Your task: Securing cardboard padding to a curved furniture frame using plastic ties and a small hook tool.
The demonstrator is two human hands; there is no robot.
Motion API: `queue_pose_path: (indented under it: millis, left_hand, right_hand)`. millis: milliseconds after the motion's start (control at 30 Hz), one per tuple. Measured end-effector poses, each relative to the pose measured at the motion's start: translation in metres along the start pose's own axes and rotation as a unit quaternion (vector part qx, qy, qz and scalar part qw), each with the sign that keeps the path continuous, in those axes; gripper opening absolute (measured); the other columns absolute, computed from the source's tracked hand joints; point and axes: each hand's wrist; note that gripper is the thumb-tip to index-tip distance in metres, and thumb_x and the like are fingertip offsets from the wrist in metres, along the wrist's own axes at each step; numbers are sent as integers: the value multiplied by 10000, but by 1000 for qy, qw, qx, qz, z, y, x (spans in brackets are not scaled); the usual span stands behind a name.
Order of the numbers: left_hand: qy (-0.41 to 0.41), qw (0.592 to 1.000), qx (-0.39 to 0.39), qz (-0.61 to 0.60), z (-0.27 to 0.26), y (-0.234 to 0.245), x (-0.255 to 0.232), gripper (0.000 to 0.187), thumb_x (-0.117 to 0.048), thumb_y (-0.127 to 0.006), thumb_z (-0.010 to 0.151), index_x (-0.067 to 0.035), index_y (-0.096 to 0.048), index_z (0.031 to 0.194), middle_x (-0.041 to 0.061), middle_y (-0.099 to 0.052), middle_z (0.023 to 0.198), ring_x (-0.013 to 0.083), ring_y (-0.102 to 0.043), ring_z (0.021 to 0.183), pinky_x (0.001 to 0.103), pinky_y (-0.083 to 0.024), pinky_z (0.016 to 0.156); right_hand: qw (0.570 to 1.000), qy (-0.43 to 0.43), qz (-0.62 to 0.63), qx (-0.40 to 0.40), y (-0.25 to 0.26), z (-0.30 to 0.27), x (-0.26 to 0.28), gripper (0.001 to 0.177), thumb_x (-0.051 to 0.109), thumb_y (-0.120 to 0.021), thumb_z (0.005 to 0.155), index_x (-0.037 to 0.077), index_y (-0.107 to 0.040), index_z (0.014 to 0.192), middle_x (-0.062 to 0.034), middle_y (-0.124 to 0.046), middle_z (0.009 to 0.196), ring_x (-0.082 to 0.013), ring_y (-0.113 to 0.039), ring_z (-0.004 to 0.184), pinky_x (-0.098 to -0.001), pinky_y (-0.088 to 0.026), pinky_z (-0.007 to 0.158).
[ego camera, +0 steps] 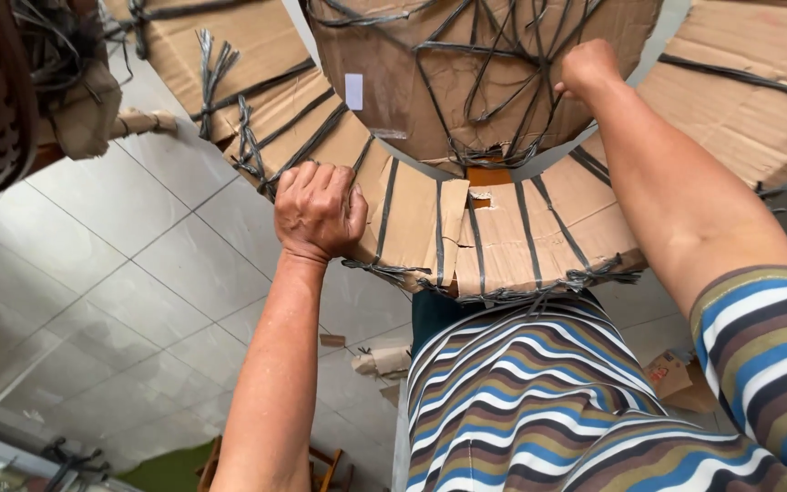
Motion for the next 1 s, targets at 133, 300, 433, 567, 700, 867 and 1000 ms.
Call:
queue_pose_path:
  millis: [133, 300, 433, 567, 700, 867, 1000]
  left_hand:
    - [-8, 1000, -11, -9, -4, -3, 0, 60, -179, -603, 783, -120, -601, 796, 38, -525, 701, 263, -501, 664, 375, -380, 664]
    - [11, 1000, -5, -9, -9, -5, 1, 76, -221, -621, 780, -146, -625, 791, 26, -607, 723, 267, -541, 699, 395, -408, 689]
    - [3, 1000, -3, -15, -15, -10, 5, 103, -257, -626, 786, -154, -629, 790, 19, -613, 729, 261, -551, 712, 398, -418, 709]
    - [17, 999, -41, -26, -19, -23, 8, 88, -274, -626, 753, -192, -599, 768, 9, -588, 690, 232, -583, 702, 370, -456, 734]
    - [29, 997, -68, -23, -23, -34, 10, 147, -317, -651, 705, -212, -605, 797, 32, -589, 676, 235, -641, 729, 366, -500, 770]
    - [80, 990, -31, -113, -18, -31, -3, 394, -349, -697, 722, -229, -628, 1091, 33, -654, 960, 273, -672, 913, 411, -517, 846]
    - [52, 961, -16, -269, 5, 2, -68, 643, -269, -783, 833, -67, -552, 1398, 199, -598, 1360, 400, -565, 1296, 496, -453, 1090]
  right_hand:
    - [791, -110, 595, -93, 44, -122, 23, 318, 142, -377, 1012, 137, -672, 1129, -118, -749, 765, -149, -751, 586, -221, -581, 489]
    - [745, 111, 653, -82, 91, -245, 40, 364, 140, -432, 1042, 40, -632, 1330, -114, -674, 1350, -133, -768, 899, -182, -610, 703]
    - [700, 196, 678, -109, 117, -358, 46, 373, 106, -423, 1053, 8, -590, 1373, -153, -588, 1486, -100, -740, 921, -137, -605, 723]
    - [607, 334, 713, -112, 109, -418, 37, 413, 149, -412, 1069, 12, -531, 1440, -96, -607, 1469, -141, -732, 989, -184, -596, 795]
    - [532, 408, 734, -106, 83, -449, 31, 460, 175, -432, 1065, -2, -509, 1483, -99, -625, 1461, -185, -751, 985, -251, -610, 832]
    - [515, 424, 736, -116, 57, -468, 39, 458, 178, -438, 1063, -17, -520, 1469, -120, -631, 1446, -182, -746, 972, -253, -602, 824]
    - [508, 435, 736, -106, 46, -491, 52, 444, 159, -440, 1060, -34, -537, 1447, -154, -641, 1421, -191, -744, 948, -265, -599, 801]
Point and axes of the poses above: each hand's wrist, its own z-axis towards the middle knuckle, its own y-axis out of the back of the hand, x = y × z
